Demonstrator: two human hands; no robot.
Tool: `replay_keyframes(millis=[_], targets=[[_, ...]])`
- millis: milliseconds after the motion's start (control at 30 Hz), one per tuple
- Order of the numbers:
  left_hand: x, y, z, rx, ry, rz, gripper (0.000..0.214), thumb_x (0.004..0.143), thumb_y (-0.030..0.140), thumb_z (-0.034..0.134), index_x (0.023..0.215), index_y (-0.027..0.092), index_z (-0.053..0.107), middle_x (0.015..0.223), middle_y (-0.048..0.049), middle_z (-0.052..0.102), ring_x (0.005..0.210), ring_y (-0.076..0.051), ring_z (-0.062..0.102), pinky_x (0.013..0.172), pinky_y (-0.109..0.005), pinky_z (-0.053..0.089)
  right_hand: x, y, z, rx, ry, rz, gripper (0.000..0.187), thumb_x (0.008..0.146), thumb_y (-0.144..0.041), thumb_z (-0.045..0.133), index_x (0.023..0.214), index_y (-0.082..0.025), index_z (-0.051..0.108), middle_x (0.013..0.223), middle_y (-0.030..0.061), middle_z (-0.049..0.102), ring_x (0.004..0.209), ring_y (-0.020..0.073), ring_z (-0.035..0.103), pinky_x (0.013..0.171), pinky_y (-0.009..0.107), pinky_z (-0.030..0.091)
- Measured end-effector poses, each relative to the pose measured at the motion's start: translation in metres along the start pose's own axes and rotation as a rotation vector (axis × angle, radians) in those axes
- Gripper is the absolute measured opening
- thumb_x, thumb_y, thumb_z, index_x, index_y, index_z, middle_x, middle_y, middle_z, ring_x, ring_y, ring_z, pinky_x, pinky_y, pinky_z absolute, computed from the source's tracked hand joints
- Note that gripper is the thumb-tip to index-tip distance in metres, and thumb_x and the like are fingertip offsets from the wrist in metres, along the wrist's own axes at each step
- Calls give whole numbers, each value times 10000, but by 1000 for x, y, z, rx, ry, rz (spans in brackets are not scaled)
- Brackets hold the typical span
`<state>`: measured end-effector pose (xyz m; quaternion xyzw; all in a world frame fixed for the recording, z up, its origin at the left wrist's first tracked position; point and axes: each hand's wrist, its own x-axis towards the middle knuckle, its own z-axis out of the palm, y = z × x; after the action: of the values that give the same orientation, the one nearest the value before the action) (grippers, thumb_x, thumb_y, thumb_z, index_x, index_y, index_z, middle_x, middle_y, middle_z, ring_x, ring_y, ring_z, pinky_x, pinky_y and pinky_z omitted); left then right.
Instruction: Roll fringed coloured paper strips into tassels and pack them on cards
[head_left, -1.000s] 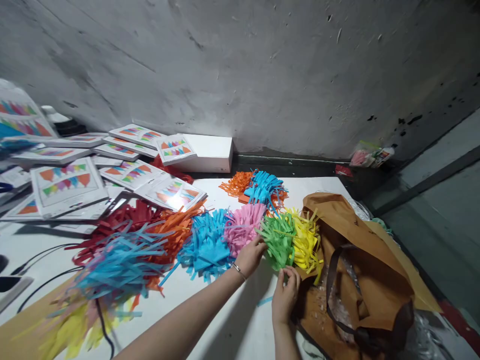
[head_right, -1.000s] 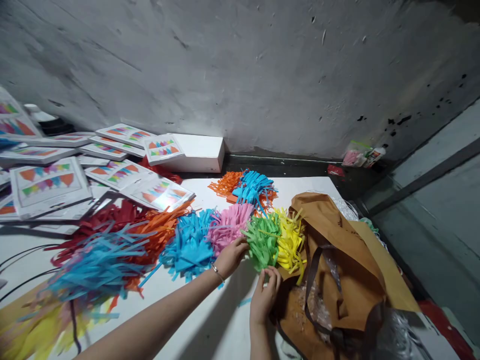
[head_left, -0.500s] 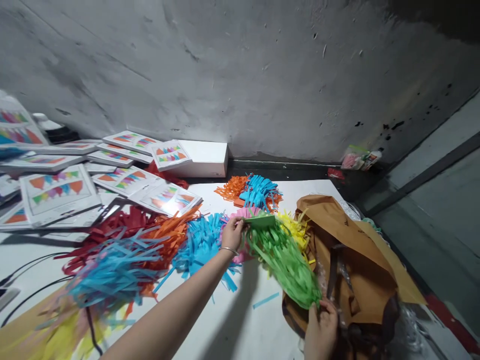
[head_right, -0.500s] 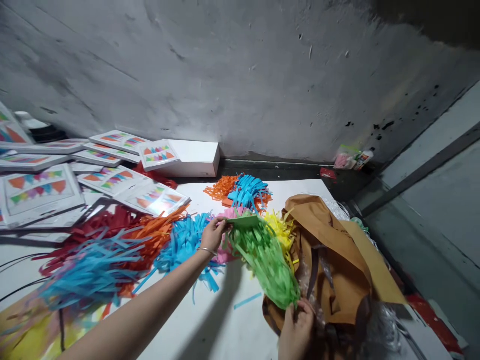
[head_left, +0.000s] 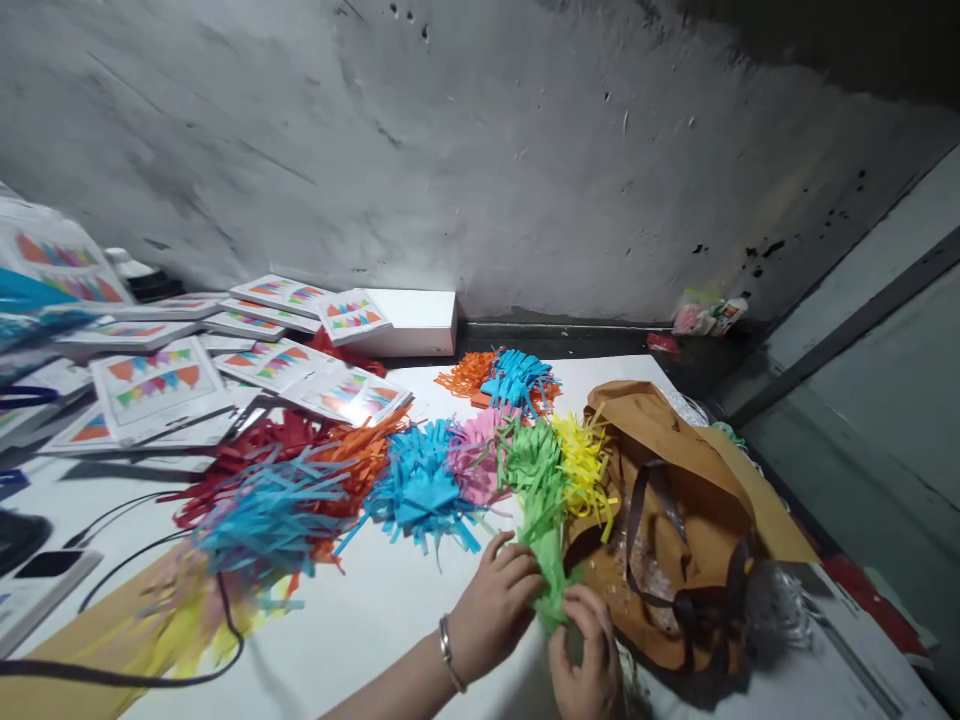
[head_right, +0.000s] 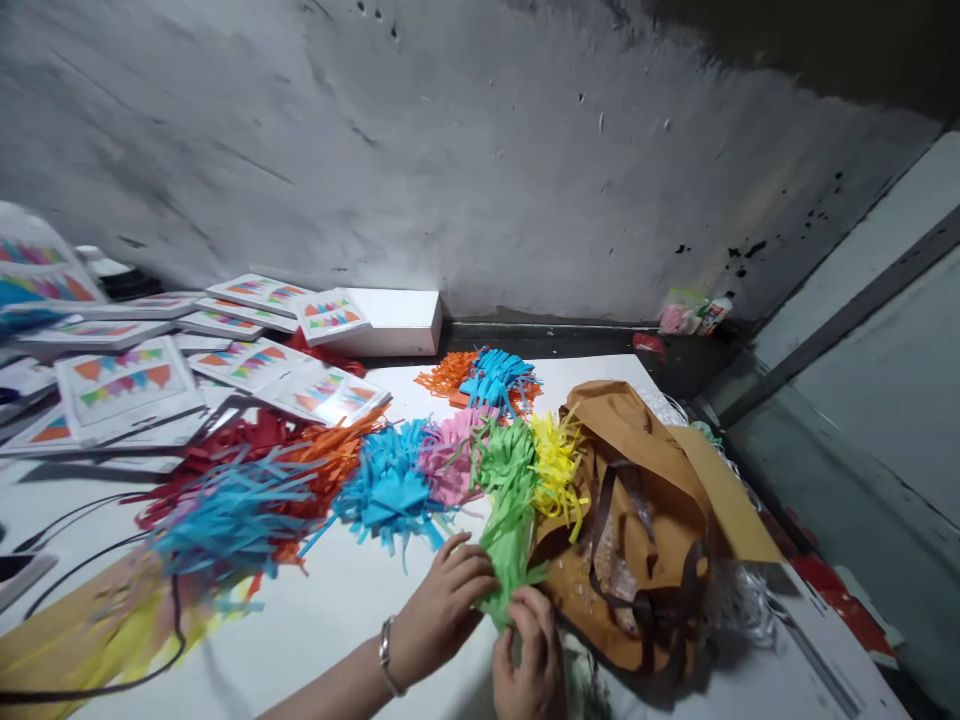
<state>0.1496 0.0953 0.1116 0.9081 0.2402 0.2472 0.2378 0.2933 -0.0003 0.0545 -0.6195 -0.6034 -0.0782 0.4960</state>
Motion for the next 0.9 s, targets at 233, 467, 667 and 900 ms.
replay_keyframes(millis=[233, 467, 667, 900], targets=[[-83, 19, -31, 129, 232, -140, 229, 828, 104, 472, 977, 214, 607, 843, -71, 642, 809, -221, 561, 796, -418, 444, -12, -74, 18, 53, -161, 267, 529, 798, -183, 542, 1315, -164, 435, 1281, 167, 543, 1194, 298, 512, 942, 474, 474], [-181, 54, -52, 43, 353, -303, 214, 874, 193, 475, 1001, 236, 642, 926, -94, 657, 847, -227, 590, 781, -383, 489, -20, -124, 12, 169, -380, 75, 526, 725, -33, 450, 1180, -246, 605, 1199, 65, 625, 1137, 240, 554, 992, 461, 434], [-219, 63, -77, -286, 391, -619, 273, 916, 364, 441, 925, 214, 669, 863, -84, 655, 802, -217, 614, 724, -310, 515, -37, -168, 3, 185, -474, 4, 455, 799, -267, 636, 1244, -236, 548, 1197, 74, 631, 1120, 252, 571, 962, 444, 457], [-236, 66, -77, -386, 355, -567, 285, 912, 361, 444, 962, 220, 687, 958, -90, 669, 885, -220, 619, 807, -313, 502, -46, -196, 11, 252, -464, 136, 228, 799, -156, 546, 972, -231, 675, 990, 51, 694, 961, 233, 627, 877, 387, 490]])
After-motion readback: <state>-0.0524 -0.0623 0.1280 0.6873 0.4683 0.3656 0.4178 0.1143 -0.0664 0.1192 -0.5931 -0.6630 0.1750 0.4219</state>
